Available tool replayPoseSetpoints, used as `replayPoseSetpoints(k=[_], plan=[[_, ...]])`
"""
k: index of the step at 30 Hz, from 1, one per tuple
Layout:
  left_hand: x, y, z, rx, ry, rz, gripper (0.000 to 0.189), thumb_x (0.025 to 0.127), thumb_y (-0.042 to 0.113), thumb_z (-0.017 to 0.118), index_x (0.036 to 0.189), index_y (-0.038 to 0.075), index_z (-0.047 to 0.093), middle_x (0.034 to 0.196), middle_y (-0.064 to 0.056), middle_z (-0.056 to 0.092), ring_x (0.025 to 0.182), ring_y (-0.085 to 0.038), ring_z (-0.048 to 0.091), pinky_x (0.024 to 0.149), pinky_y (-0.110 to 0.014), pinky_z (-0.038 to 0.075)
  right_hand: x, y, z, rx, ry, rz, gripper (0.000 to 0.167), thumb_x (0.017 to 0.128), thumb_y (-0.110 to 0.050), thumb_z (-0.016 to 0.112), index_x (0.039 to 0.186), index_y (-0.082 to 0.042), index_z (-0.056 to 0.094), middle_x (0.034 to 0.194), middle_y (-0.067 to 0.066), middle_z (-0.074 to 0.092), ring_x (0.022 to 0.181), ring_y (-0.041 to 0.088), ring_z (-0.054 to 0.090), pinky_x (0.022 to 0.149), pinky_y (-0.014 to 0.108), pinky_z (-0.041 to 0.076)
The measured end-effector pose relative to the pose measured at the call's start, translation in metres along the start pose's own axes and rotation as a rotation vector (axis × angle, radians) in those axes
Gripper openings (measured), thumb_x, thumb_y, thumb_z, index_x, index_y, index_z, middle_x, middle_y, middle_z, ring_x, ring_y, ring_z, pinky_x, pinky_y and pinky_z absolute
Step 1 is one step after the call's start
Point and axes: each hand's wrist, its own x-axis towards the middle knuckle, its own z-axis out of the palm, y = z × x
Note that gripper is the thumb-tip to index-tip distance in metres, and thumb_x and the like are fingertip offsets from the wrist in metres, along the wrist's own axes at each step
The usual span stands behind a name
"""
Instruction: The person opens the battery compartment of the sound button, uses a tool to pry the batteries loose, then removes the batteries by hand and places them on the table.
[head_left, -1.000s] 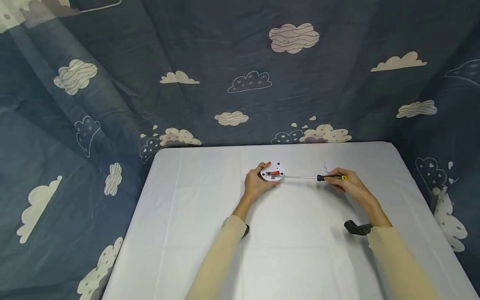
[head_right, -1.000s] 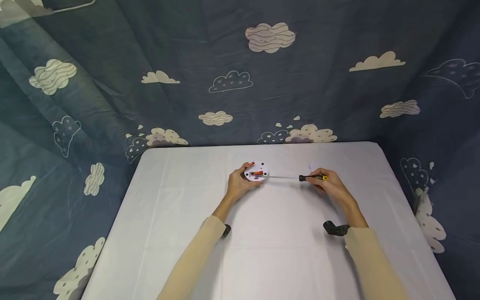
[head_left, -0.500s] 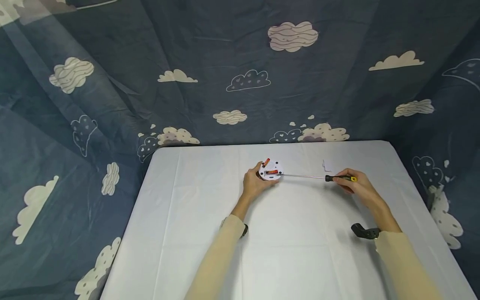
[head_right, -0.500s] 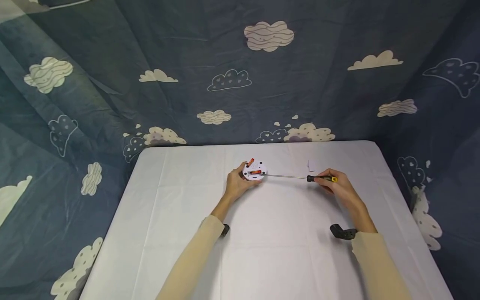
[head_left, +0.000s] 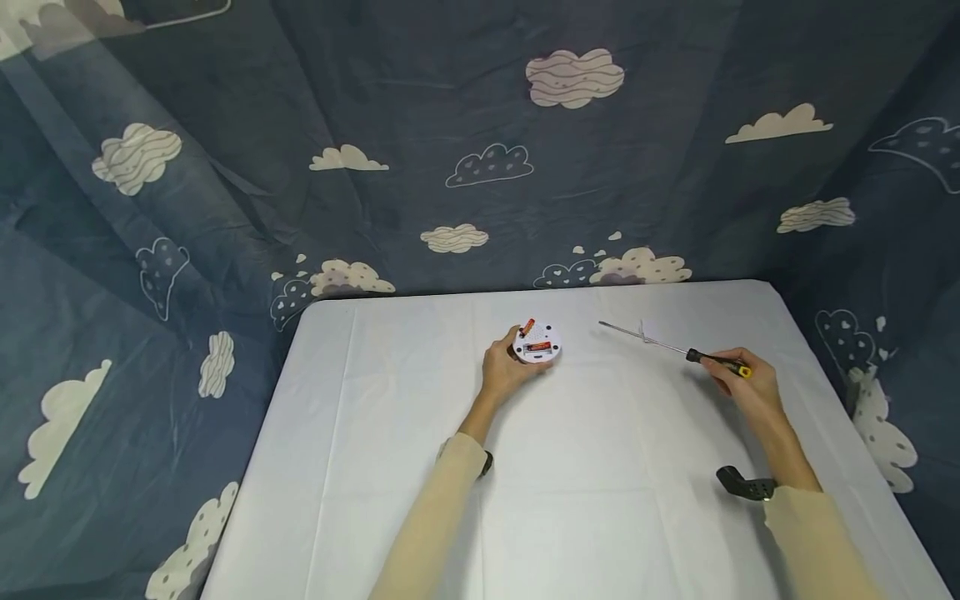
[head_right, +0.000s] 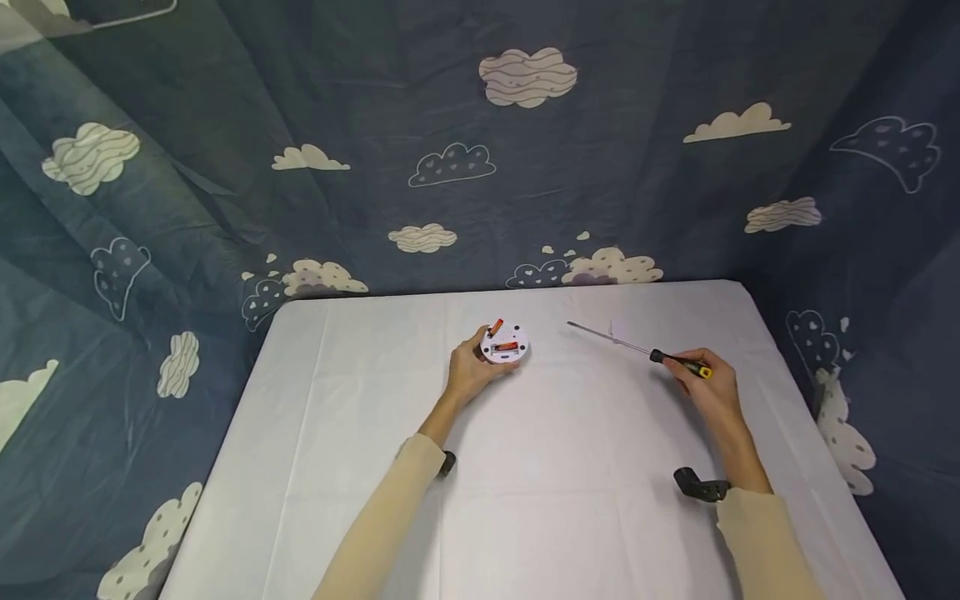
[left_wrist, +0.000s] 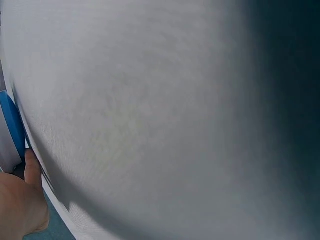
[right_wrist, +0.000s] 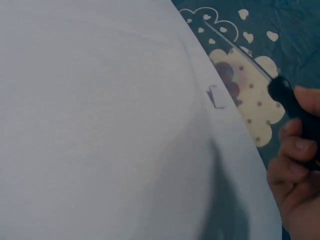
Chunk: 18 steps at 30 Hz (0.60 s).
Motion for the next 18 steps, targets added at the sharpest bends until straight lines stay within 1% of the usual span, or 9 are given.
replayPoseSetpoints(k=[3, 6, 7, 9, 12, 14, 15, 16, 18], plan=[[0.0, 0.0, 0.0, 0.003, 0.004, 0.006, 0.094, 0.066, 0.032, 0.1, 0.146, 0.006, 0.058, 0.13, -0.014, 0.072, 0.114, -0.026, 0.067, 0.102, -0.04, 0.056, -0.001, 0.006, -0.001, 0.15, 0.128, 0.035, 0.014, 0.094, -0.019, 0.077, 0.1, -0.02, 0.063, 0.088, -0.022, 0.063, 0.075, -0.007, 0.061, 0.062, 0.008, 0.053], [0.0, 0.0, 0.0, 0.001, 0.009, 0.012, 0.094, 0.066, 0.032, 0.1, 0.146, 0.006, 0.058, 0.13, -0.014, 0.072, 0.113, -0.026, 0.067, 0.102, -0.04, 0.057, -0.002, 0.012, 0.001, 0.183, 0.272, 0.042, 0.017, 0.093, -0.017, 0.077, 0.095, -0.022, 0.062, 0.085, -0.02, 0.063, 0.072, -0.008, 0.061, 0.06, 0.005, 0.051], [0.0, 0.0, 0.0, -0.004, 0.01, 0.015, 0.094, 0.066, 0.032, 0.1, 0.146, 0.006, 0.058, 0.13, -0.014, 0.072, 0.113, -0.026, 0.068, 0.102, -0.04, 0.057, -0.003, 0.014, 0.001, 0.169, 0.318, 0.045, 0.017, 0.093, -0.017, 0.077, 0.094, -0.023, 0.061, 0.083, -0.021, 0.062, 0.071, -0.008, 0.06, 0.06, 0.005, 0.049], [0.0, -0.001, 0.0, -0.008, 0.01, 0.018, 0.094, 0.066, 0.031, 0.1, 0.146, 0.006, 0.058, 0.13, -0.014, 0.072, 0.113, -0.026, 0.068, 0.102, -0.04, 0.057, -0.005, 0.02, 0.003, 0.08, 0.394, 0.051, 0.018, 0.093, -0.023, 0.076, 0.093, -0.028, 0.059, 0.084, -0.024, 0.058, 0.074, -0.009, 0.056, 0.064, 0.004, 0.046], [-0.001, -0.001, 0.001, -0.015, 0.007, 0.018, 0.093, 0.066, 0.031, 0.1, 0.146, 0.006, 0.058, 0.13, -0.014, 0.072, 0.113, -0.025, 0.068, 0.102, -0.04, 0.057, -0.009, 0.027, 0.007, -0.014, 0.48, 0.077, 0.019, 0.093, -0.031, 0.075, 0.091, -0.034, 0.056, 0.087, -0.027, 0.051, 0.08, -0.01, 0.05, 0.073, 0.007, 0.04], [-0.001, 0.0, 0.001, -0.016, 0.003, 0.013, 0.094, 0.066, 0.031, 0.1, 0.146, 0.007, 0.058, 0.128, -0.014, 0.072, 0.112, -0.024, 0.068, 0.101, -0.039, 0.057, -0.012, 0.029, 0.01, -0.053, 0.533, 0.103, 0.017, 0.093, -0.035, 0.075, 0.092, -0.033, 0.058, 0.088, -0.027, 0.049, 0.083, -0.008, 0.048, 0.076, 0.01, 0.038], [-0.001, 0.0, 0.001, -0.018, 0.002, 0.012, 0.094, 0.066, 0.031, 0.1, 0.146, 0.006, 0.058, 0.127, -0.014, 0.072, 0.112, -0.024, 0.067, 0.101, -0.039, 0.057, -0.014, 0.03, 0.012, -0.07, 0.553, 0.118, 0.016, 0.093, -0.038, 0.074, 0.094, -0.032, 0.059, 0.088, -0.026, 0.049, 0.086, -0.006, 0.049, 0.078, 0.013, 0.038], [-0.001, 0.0, 0.001, -0.019, 0.001, 0.011, 0.094, 0.066, 0.031, 0.1, 0.146, 0.006, 0.058, 0.127, -0.014, 0.072, 0.111, -0.024, 0.067, 0.101, -0.039, 0.057, -0.015, 0.031, 0.015, -0.091, 0.564, 0.117, 0.016, 0.093, -0.038, 0.073, 0.096, -0.026, 0.062, 0.091, -0.021, 0.051, 0.091, 0.0, 0.052, 0.082, 0.017, 0.039], [-0.001, 0.0, 0.001, -0.021, 0.0, 0.011, 0.094, 0.066, 0.031, 0.1, 0.147, 0.006, 0.058, 0.126, -0.014, 0.072, 0.111, -0.024, 0.067, 0.1, -0.039, 0.058, -0.019, 0.033, 0.019, -0.141, 0.565, 0.1, 0.026, 0.095, -0.036, 0.071, 0.105, -0.012, 0.068, 0.1, -0.006, 0.06, 0.105, 0.017, 0.056, 0.094, 0.029, 0.042]])
